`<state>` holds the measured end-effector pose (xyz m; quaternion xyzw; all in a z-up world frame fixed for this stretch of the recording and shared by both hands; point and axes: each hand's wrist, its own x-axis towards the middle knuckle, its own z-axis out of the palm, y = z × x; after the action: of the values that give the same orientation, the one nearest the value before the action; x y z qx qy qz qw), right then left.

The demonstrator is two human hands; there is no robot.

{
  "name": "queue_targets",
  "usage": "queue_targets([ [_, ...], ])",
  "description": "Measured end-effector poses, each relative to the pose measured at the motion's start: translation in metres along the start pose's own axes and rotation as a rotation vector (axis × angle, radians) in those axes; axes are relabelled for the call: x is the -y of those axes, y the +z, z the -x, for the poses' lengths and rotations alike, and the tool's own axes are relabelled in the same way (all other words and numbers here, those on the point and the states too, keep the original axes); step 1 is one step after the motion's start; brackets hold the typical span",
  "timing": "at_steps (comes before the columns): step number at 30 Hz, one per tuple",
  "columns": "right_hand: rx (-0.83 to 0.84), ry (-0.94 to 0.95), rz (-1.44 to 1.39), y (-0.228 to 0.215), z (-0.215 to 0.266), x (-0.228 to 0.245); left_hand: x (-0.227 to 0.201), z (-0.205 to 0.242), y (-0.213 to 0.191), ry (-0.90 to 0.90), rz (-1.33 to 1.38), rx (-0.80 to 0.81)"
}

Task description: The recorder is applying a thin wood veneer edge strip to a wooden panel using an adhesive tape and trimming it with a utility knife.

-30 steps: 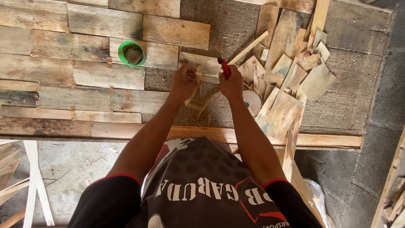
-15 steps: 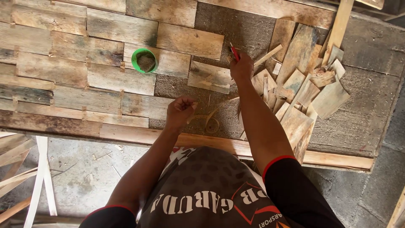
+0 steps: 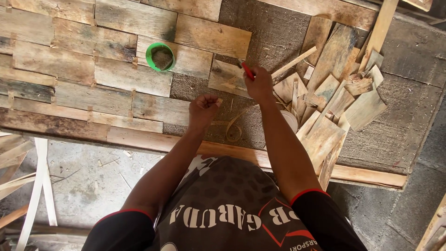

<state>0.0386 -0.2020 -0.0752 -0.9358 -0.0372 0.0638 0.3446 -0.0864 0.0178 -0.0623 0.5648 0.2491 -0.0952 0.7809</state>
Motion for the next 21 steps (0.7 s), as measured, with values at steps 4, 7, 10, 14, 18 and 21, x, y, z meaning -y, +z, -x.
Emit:
queue_targets([
  [4,-0.011,-0.033,-0.152,0.002,0.014,0.009,-0.026,0.003,0.019,0.046,-0.056,-0.033],
  [7,0.095,0.182,-0.230,-0.010,0.017,0.028,-0.040,0.005,0.028,0.019,0.003,-0.064],
  [10,0.045,0.168,-0.208,-0.017,0.021,0.036,-0.038,0.001,0.031,0.014,0.022,-0.058],
  [14,0.034,0.192,-0.218,-0.021,0.027,0.039,-0.041,0.001,0.036,0.048,-0.020,-0.050],
  [18,0.148,0.317,-0.338,-0.032,0.036,0.058,-0.031,-0.003,0.039,0.121,0.033,0.007],
  [21,0.264,0.383,-0.670,-0.050,0.046,0.094,-0.064,0.008,0.053,0.103,-0.150,-0.024],
])
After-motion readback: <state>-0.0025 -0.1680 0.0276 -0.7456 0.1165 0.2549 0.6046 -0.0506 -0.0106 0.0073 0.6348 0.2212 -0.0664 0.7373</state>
